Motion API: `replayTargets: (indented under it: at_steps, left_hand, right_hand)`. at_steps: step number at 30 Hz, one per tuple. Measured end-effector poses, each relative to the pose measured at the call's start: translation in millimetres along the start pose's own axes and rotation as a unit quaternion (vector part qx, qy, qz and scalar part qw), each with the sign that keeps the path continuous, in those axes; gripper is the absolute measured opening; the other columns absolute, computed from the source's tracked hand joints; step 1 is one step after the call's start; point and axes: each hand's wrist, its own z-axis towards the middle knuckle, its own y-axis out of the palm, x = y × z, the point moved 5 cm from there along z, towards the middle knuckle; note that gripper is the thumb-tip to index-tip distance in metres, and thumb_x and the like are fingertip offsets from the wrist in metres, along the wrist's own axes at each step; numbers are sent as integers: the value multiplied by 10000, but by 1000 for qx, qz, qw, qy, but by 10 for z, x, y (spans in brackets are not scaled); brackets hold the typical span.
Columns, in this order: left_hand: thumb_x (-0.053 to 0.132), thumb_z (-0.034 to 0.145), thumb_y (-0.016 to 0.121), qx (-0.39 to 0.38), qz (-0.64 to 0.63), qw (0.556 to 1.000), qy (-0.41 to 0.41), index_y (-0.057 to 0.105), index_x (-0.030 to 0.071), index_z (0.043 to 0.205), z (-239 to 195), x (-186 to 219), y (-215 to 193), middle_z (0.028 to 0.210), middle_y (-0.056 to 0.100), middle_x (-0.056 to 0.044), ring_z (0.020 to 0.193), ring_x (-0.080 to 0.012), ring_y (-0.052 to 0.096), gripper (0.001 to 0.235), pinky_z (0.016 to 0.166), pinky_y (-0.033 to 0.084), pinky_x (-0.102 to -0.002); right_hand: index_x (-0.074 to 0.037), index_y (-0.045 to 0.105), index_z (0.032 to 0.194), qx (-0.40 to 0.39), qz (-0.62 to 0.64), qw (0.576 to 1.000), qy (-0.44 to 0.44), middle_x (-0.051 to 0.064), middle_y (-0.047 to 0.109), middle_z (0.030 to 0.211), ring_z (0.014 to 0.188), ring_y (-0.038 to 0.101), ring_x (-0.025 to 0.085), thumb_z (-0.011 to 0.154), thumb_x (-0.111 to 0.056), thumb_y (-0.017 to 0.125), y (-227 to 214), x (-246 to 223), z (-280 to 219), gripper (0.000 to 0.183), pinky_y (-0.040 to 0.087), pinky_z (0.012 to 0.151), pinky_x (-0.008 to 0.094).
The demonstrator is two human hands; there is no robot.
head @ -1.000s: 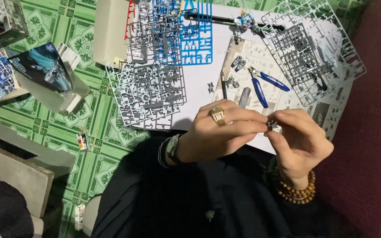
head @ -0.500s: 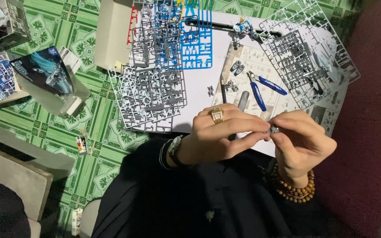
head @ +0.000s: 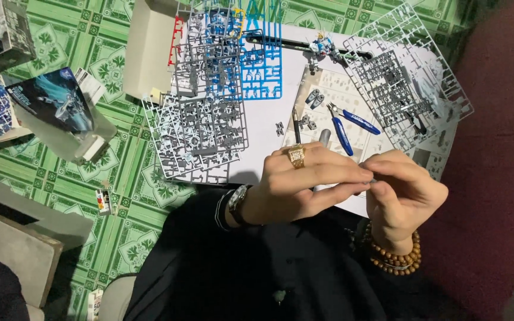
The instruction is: The person assembles a plastic model kit by cutting small parts from sprues, sanding edges, and joining components. They use clippers, a file, and tweezers to prepare and attach pieces while referencing an instruction sheet.
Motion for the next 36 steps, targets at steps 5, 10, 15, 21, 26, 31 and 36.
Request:
replayTargets:
  at_steps: [5, 10, 15, 21, 26, 31, 36]
  left_hand:
    - [49, 848, 808, 5, -40, 999, -18, 664, 58, 1054, 8, -2, 14, 1007, 691, -53, 852, -145, 703, 251, 745, 586, -244]
    - [34, 840, 794, 31, -36, 999, 3, 683, 55, 1030, 23, -85, 34, 992, 695, -62, 821, -160, 708, 221, 712, 591, -238]
    - [32, 833, 789, 72, -26, 997, -23, 688, 46, 1015, -32, -139, 71, 967, 693, -59, 844, -162, 704, 209, 683, 588, -221]
    - [28, 836, 768, 43, -107, 987, -112, 681, 26, 983, -92, -279, 137, 926, 695, -61, 747, -118, 670, 171, 599, 538, -202]
    - [47, 868, 759, 43, -112, 990, -73, 665, 25, 1003, -102, -235, 131, 950, 691, -65, 779, -129, 686, 166, 683, 551, -217]
    - [57, 858, 763, 42, -104, 991, -67, 663, 21, 998, -104, -177, 165, 943, 688, -69, 791, -131, 689, 175, 665, 555, -216]
    - [57, 863, 765, 50, -92, 993, -56, 669, 29, 1005, -97, -102, 160, 954, 679, -59, 792, -137, 690, 174, 685, 564, -221]
  right_hand:
    - [77, 648, 1061, 4, 3, 1000, -11, 168, 667, 901, 760, 617, 165, 955, -102, 668, -4, -38, 6, 209, 495, 687, 205]
    - [95, 644, 1076, 23, 5, 1000, -5, 177, 660, 913, 752, 610, 167, 989, -35, 634, 34, -9, 21, 157, 493, 674, 204]
    - [108, 635, 1061, 34, 23, 998, 38, 172, 655, 910, 683, 619, 153, 963, 29, 609, 70, -34, 41, 129, 520, 590, 215]
    - [103, 622, 1065, -28, -65, 997, 7, 191, 661, 884, 712, 660, 168, 911, 31, 675, 79, -134, 118, 178, 546, 616, 229]
    - [114, 623, 1066, -30, -134, 989, -55, 200, 667, 927, 702, 660, 181, 876, 10, 704, -5, -139, 111, 232, 528, 599, 208]
    - [98, 613, 1075, -66, -85, 986, -128, 206, 664, 976, 784, 672, 216, 874, -53, 716, -51, -145, 109, 272, 558, 676, 258]
    - [86, 620, 975, -65, -56, 989, -119, 204, 671, 839, 690, 676, 193, 842, -76, 715, -114, -85, 105, 231, 555, 543, 226]
